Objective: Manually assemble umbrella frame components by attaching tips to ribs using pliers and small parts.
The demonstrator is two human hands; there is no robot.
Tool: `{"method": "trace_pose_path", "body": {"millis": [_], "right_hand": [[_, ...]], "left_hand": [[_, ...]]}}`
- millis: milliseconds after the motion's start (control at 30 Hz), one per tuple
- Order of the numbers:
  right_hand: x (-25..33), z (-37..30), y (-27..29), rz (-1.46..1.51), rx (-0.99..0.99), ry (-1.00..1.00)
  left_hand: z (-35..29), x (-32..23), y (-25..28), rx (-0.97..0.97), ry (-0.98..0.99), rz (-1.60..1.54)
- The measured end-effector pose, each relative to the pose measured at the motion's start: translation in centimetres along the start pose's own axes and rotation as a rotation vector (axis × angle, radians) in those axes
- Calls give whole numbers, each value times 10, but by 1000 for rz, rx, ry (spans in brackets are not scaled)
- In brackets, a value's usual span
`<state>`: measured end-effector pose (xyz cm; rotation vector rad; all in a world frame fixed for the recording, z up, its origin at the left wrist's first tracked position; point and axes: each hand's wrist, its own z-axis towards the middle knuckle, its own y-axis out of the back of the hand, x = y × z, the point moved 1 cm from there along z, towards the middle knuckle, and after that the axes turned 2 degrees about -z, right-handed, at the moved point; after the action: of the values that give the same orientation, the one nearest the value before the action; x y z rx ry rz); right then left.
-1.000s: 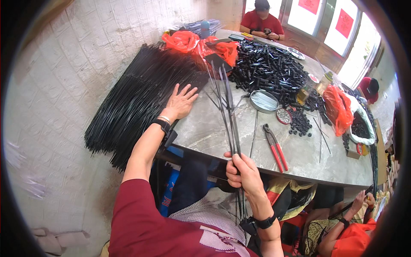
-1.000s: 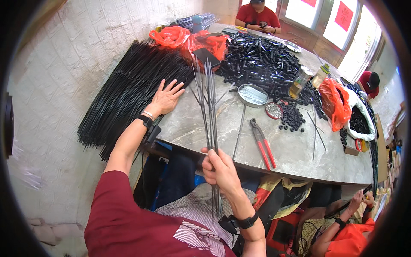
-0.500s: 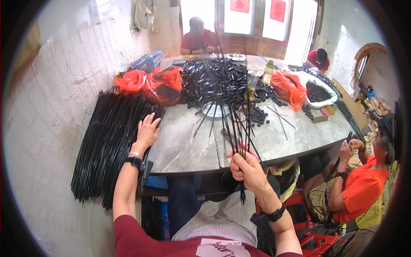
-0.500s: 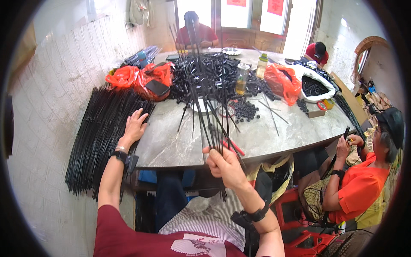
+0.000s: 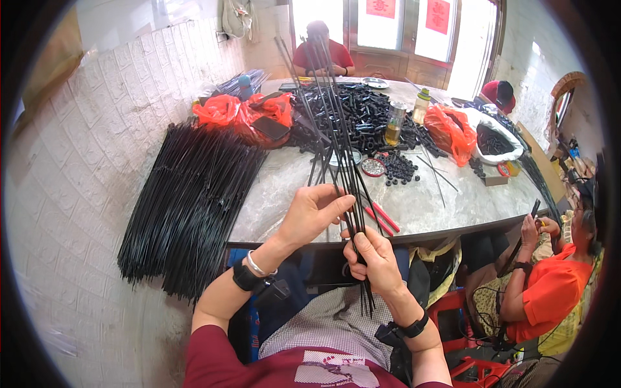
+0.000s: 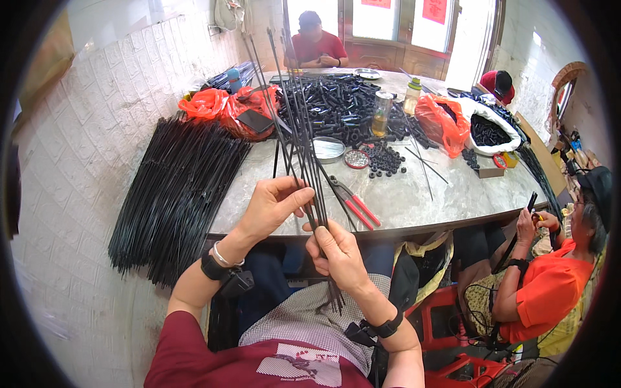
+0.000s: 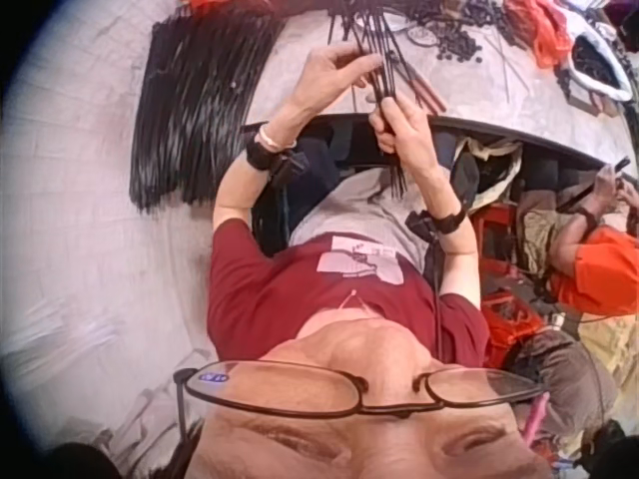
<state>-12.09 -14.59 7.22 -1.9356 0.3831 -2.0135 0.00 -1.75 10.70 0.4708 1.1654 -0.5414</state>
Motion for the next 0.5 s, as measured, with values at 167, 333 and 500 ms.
{"method": "trace_pose_path", "body": {"millis": [167, 333, 500], "right_hand": [[-2, -6, 12, 13, 6, 22], [-4, -4, 22, 14, 31, 13], [-5, 3, 27, 68, 80, -33]], "left_hand": [[-1, 8, -22, -7, 47, -127], [5, 9, -33, 31, 111, -248], [12, 20, -34, 23, 121, -213]]}}
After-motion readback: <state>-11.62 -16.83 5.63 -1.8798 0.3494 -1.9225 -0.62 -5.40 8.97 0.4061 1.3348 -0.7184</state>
